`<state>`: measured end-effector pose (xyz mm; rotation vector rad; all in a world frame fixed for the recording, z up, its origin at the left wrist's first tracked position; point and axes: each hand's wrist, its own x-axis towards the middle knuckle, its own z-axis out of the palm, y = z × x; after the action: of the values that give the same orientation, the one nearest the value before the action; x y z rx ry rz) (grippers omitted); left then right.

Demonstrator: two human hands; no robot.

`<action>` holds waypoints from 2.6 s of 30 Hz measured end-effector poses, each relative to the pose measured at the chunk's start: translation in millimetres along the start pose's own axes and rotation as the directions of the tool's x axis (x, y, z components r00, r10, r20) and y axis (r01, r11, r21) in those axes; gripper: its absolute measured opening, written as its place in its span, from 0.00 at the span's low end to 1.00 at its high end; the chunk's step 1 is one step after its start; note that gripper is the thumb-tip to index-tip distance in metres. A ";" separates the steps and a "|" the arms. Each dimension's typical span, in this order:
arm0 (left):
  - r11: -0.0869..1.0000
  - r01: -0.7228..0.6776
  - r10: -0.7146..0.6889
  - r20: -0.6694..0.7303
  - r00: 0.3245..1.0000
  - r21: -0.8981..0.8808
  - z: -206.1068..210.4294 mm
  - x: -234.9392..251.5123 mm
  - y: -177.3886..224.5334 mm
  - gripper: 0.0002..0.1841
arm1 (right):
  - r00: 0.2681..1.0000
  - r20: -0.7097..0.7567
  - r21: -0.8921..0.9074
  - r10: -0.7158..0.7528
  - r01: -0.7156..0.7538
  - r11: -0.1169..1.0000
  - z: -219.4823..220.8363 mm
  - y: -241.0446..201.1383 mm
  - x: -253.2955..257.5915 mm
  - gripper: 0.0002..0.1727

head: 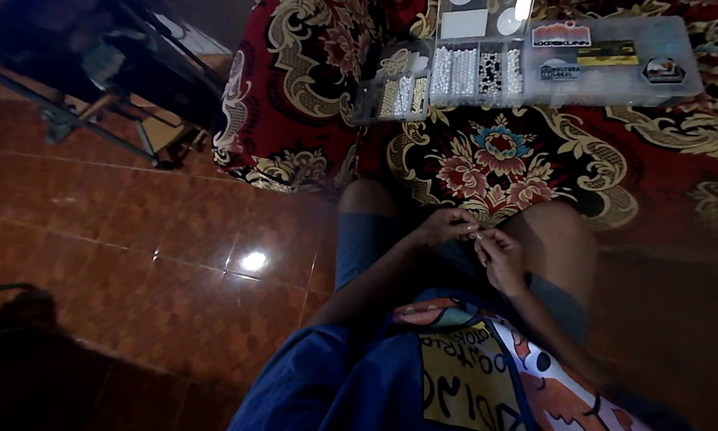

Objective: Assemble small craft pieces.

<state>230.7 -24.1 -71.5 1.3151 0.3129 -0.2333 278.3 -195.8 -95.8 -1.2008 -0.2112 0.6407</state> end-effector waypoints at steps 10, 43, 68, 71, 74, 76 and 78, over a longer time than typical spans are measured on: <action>0.996 -0.054 0.059 -0.060 0.997 0.072 -2.1 -0.6 3.7 0.05 | 0.999 -0.031 -0.099 0.044 -0.047 0.994 1.4 -1.7 -1.6 0.08; 0.965 -0.154 0.197 -0.196 0.961 0.212 -4.5 1.8 3.8 0.08 | 0.997 0.022 -0.172 0.071 -0.066 0.983 7.0 -6.3 0.8 0.09; 0.062 0.508 0.200 -0.509 0.837 0.859 -119.0 108.9 159.5 0.15 | 0.990 0.081 -0.091 0.119 -0.112 0.990 6.4 -6.6 2.7 0.11; 0.047 0.546 0.169 -0.546 0.821 0.836 -110.2 113.4 164.0 0.15 | 0.991 0.078 -0.079 0.107 -0.101 0.992 6.0 -3.7 3.0 0.10; 0.087 0.547 0.160 -0.553 0.818 0.833 -108.0 114.8 164.7 0.15 | 0.990 0.084 -0.086 0.110 -0.103 0.991 5.9 -3.6 3.1 0.10; 0.118 0.550 0.168 -0.562 0.810 0.827 -108.6 115.5 162.6 0.15 | 0.989 0.092 -0.078 0.118 -0.111 0.991 5.4 -2.8 3.0 0.11; 0.153 0.553 0.165 -0.573 0.803 0.819 -109.2 114.8 162.3 0.16 | 0.988 0.096 -0.075 0.117 -0.110 0.991 5.6 -2.9 2.6 0.10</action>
<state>383.4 121.7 11.2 2.7452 0.9890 -0.3041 278.8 -190.5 -91.6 -1.2553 -0.2521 0.7999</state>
